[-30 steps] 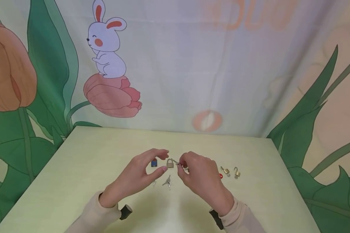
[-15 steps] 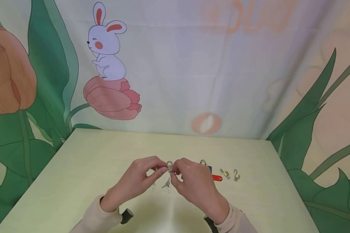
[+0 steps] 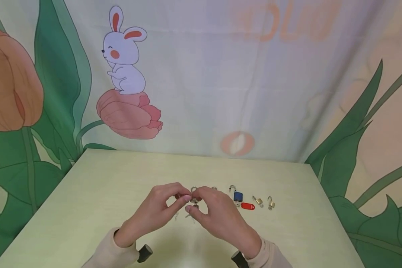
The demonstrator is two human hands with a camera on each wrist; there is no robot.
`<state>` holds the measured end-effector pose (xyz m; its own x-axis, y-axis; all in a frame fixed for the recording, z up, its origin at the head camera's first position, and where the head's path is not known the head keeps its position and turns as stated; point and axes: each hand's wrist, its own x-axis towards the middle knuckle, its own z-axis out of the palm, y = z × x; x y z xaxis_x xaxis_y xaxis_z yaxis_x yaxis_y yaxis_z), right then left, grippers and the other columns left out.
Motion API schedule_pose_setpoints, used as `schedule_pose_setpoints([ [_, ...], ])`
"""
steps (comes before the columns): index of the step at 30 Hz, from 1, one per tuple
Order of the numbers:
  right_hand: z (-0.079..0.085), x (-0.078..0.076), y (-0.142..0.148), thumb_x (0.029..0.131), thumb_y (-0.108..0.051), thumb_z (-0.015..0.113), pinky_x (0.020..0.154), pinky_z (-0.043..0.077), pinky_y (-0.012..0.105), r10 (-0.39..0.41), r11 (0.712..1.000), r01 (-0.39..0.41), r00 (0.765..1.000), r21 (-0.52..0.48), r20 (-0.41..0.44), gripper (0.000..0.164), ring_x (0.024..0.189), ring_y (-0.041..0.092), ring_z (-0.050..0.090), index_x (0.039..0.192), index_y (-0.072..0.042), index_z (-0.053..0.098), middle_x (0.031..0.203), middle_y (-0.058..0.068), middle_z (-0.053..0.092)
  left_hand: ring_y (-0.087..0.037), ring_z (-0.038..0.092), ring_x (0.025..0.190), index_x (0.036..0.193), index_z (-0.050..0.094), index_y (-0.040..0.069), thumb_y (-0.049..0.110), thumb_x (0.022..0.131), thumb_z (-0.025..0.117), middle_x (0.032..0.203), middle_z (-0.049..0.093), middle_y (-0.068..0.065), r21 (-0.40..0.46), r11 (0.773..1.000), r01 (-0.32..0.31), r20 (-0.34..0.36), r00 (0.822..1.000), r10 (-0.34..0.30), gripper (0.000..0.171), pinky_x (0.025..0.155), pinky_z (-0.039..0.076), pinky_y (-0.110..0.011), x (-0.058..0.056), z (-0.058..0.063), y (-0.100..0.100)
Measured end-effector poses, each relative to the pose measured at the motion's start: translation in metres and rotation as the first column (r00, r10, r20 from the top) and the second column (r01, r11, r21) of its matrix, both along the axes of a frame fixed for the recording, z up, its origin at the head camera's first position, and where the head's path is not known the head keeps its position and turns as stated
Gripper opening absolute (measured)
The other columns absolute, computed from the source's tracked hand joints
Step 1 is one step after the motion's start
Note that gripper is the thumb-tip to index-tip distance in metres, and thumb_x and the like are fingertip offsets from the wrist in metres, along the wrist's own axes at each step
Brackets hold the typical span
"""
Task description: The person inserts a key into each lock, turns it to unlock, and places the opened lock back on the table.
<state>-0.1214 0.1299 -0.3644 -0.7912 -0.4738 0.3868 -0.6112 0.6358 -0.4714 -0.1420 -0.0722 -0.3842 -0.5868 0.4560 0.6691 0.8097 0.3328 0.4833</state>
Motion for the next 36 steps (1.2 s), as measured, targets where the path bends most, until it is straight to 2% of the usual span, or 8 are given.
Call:
schedule_pose_setpoints([
  [3, -0.001, 0.001, 0.0, 0.09, -0.025, 0.071, 0.078, 0.052, 0.024, 0.018, 1.0, -0.018, 0.999, -0.005, 0.04, 0.014, 0.087, 0.001, 0.064, 0.104, -0.024, 0.067, 0.095, -0.018, 0.069, 0.0, 0.059, 0.077, 0.095, 0.069, 0.018, 0.02, 0.098, 0.061, 0.087, 0.07, 0.008, 0.008, 1.0, 0.008, 0.051, 0.999, -0.009, 0.009, 0.069, 0.049, -0.015, 0.002, 0.0, -0.001],
  [6, -0.001, 0.002, 0.0, 0.092, -0.024, 0.069, 0.072, 0.052, 0.022, 0.029, 1.0, -0.028, 0.998, -0.013, 0.058, 0.011, 0.085, 0.0, 0.065, 0.103, -0.024, 0.067, 0.091, -0.019, 0.069, 0.0, 0.058, 0.078, 0.095, 0.069, 0.018, 0.021, 0.098, 0.061, 0.088, 0.069, 0.009, 0.003, 1.0, -0.006, 0.082, 0.997, 0.006, 0.01, 0.071, 0.051, -0.017, 0.004, 0.0, -0.002],
  [9, -0.001, 0.003, 0.0, 0.096, -0.023, 0.064, 0.068, 0.052, 0.02, 0.048, 0.999, -0.046, 0.995, -0.026, 0.085, 0.009, 0.078, -0.001, 0.064, 0.104, -0.023, 0.068, 0.087, -0.017, 0.067, 0.0, 0.058, 0.078, 0.095, 0.069, 0.018, 0.02, 0.098, 0.061, 0.087, 0.068, 0.01, 0.001, 1.0, -0.017, 0.09, 0.996, 0.017, 0.009, 0.07, 0.051, -0.017, 0.004, 0.0, -0.003],
  [13, -0.002, 0.004, 0.002, 0.101, -0.024, 0.057, 0.066, 0.051, 0.019, 0.068, 0.997, -0.064, 0.992, -0.039, 0.111, 0.013, 0.068, -0.001, 0.055, 0.103, -0.022, 0.069, 0.078, -0.016, 0.06, 0.0, 0.058, 0.076, 0.095, 0.068, 0.018, 0.019, 0.099, 0.06, 0.086, 0.067, 0.01, 0.011, 1.0, -0.004, 0.076, 0.997, 0.003, 0.009, 0.069, 0.05, -0.017, 0.004, -0.002, -0.004],
  [20, -0.001, 0.004, 0.003, 0.102, -0.027, 0.054, 0.065, 0.048, 0.019, 0.064, 0.998, -0.062, 0.995, -0.028, 0.079, 0.016, 0.064, 0.0, 0.05, 0.1, -0.02, 0.068, 0.074, -0.015, 0.056, -0.003, 0.058, 0.075, 0.095, 0.068, 0.017, 0.016, 0.099, 0.059, 0.085, 0.068, 0.007, 0.032, 0.999, 0.022, 0.043, 0.999, -0.024, 0.01, 0.068, 0.054, -0.026, 0.001, -0.002, -0.005],
  [25, 0.001, 0.005, 0.003, 0.101, -0.025, 0.055, 0.064, 0.047, 0.019, 0.059, 0.998, -0.057, 0.996, -0.032, 0.067, 0.013, 0.064, 0.0, 0.05, 0.095, -0.021, 0.066, 0.073, -0.015, 0.055, -0.003, 0.059, 0.076, 0.095, 0.068, 0.016, 0.016, 0.099, 0.059, 0.086, 0.068, 0.007, 0.027, 0.999, 0.037, 0.04, 0.998, -0.038, 0.01, 0.07, 0.053, -0.022, 0.001, -0.001, -0.003],
  [31, 0.004, 0.003, 0.007, 0.102, -0.022, 0.055, 0.061, 0.046, 0.019, 0.044, 0.998, -0.042, 0.999, -0.051, 0.028, 0.017, 0.061, 0.001, 0.048, 0.085, -0.021, 0.06, 0.07, -0.016, 0.05, -0.001, 0.059, 0.08, 0.1, 0.068, 0.017, 0.018, 0.098, 0.06, 0.091, 0.068, 0.009, -0.015, 1.0, 0.023, 0.07, 0.997, -0.022, 0.008, 0.07, 0.052, -0.021, -0.003, 0.007, -0.004],
  [36, 0.007, 0.003, 0.016, 0.101, -0.02, 0.055, 0.062, 0.048, 0.019, 0.022, 0.998, -0.021, 1.0, -0.053, 0.015, 0.015, 0.062, -0.001, 0.049, 0.088, -0.022, 0.062, 0.071, -0.016, 0.053, 0.001, 0.059, 0.081, 0.103, 0.068, 0.017, 0.019, 0.098, 0.06, 0.092, 0.067, 0.011, -0.027, 1.0, 0.002, 0.101, 0.995, 0.001, 0.009, 0.074, 0.053, -0.024, -0.008, 0.011, -0.003],
])
